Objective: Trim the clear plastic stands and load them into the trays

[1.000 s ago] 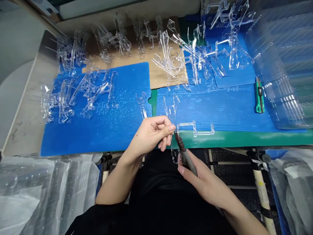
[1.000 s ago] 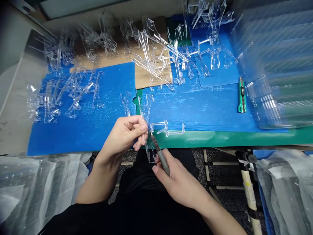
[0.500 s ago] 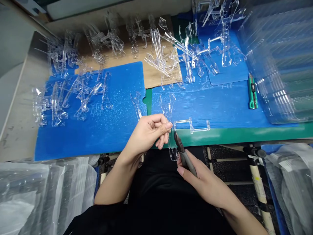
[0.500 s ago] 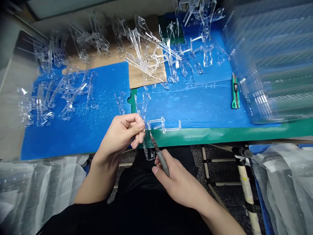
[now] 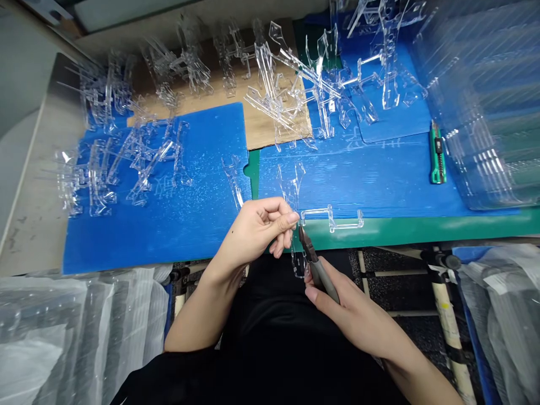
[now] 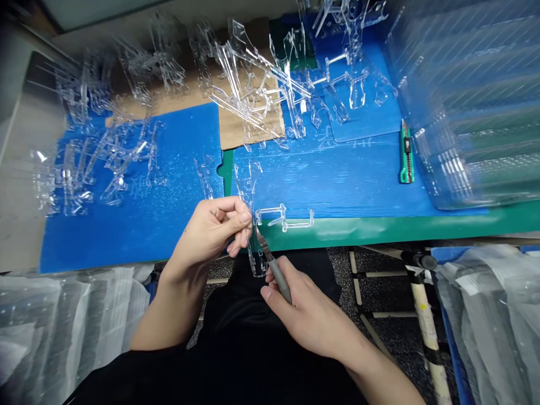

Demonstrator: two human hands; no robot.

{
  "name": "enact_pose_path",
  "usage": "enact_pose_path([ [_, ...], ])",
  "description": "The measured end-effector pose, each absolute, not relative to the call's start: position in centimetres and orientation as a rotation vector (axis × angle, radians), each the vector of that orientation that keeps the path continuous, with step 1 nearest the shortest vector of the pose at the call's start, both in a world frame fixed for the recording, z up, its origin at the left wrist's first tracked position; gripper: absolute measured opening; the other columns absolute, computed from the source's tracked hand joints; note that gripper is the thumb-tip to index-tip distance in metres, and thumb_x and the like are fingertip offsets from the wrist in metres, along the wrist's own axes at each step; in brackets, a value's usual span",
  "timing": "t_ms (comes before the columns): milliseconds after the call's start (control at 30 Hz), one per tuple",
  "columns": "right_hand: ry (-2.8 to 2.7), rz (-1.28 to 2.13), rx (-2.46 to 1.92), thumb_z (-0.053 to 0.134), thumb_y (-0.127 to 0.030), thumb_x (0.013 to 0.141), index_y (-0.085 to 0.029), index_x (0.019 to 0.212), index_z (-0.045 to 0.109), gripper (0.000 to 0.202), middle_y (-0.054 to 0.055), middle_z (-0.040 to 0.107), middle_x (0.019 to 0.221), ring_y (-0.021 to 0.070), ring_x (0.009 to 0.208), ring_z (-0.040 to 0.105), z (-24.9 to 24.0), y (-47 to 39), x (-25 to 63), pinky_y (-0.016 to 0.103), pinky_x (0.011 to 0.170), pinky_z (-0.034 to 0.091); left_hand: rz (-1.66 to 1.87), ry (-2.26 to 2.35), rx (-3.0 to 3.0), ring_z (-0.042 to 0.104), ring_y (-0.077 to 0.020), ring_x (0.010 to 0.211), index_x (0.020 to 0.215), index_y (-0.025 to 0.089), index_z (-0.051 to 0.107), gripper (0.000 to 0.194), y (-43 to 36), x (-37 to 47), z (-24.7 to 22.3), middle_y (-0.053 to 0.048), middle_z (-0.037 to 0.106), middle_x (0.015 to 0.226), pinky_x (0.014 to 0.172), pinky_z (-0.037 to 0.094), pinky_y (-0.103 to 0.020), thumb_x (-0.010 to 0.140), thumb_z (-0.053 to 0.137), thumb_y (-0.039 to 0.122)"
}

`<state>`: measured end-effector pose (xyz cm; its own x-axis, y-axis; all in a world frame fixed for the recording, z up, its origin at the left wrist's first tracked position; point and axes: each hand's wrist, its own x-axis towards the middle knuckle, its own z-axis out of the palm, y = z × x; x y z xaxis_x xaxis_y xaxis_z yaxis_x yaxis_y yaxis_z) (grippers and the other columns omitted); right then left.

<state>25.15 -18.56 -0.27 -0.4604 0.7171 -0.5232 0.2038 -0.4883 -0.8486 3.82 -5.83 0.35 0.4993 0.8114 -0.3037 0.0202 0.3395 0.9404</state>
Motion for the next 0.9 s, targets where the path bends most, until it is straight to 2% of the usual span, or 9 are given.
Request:
enact_pose_path([
  [367, -1.333, 2.021, -1.348, 0.052, -0.053, 0.116, -0.026, 0.110, 0.055, 0.028, 0.001, 0.060, 0.107, 0.0215, 0.098, 0.053, -0.6, -18.4, 25.5, 0.039, 0.091, 0.045, 0.596, 0.911, 1.116, 0.060, -0.0069, 0.039, 0.078, 0.016, 0.066, 0.037, -6.0, 4.0, 0.6, 0.001, 0.072, 0.060, 0.041, 0.044, -0.014, 0.097, 0.089, 0.039],
  [600, -1.180, 2.084, -1.230, 0.052, -0.062, 0.115, -0.025, 0.107, 0.054, 0.039, -0.003, 0.050, 0.086, 0.0154, 0.076, 0.047, -1.1, -18.6, 25.7, 0.032, 0.072, 0.048, 0.584, 0.892, 1.070, 0.058, -0.0067, 0.038, 0.077, 0.016, 0.064, 0.041, -5.9, 4.4, -0.1, 0.001, 0.071, 0.059, 0.039, 0.043, -0.014, 0.095, 0.090, 0.042],
  [767, -0.901, 2.152, -1.123, 0.060, -0.065, 0.111, -0.024, 0.103, 0.052, 0.043, -0.006, 0.045, 0.077, 0.0121, 0.066, 0.040, -2.1, -18.2, 25.0, 0.027, 0.061, 0.039, 0.538, 0.949, 1.095, 0.057, -0.0073, 0.038, 0.077, 0.017, 0.062, 0.046, -5.2, 4.7, -0.4, 0.000, 0.072, 0.060, 0.040, 0.042, -0.016, 0.097, 0.085, 0.051],
  [900, -0.524, 2.181, -0.965, 0.077, -0.060, 0.102, -0.024, 0.095, 0.049, 0.047, -0.009, 0.036, 0.074, 0.0076, 0.058, 0.026, -3.6, -17.2, 24.2, 0.023, 0.052, 0.023, 0.439, 1.040, 1.213, 0.055, -0.0084, 0.039, 0.073, 0.017, 0.062, 0.046, -3.2, 5.5, -0.9, -0.002, 0.069, 0.057, 0.041, 0.041, -0.019, 0.096, 0.084, 0.050],
])
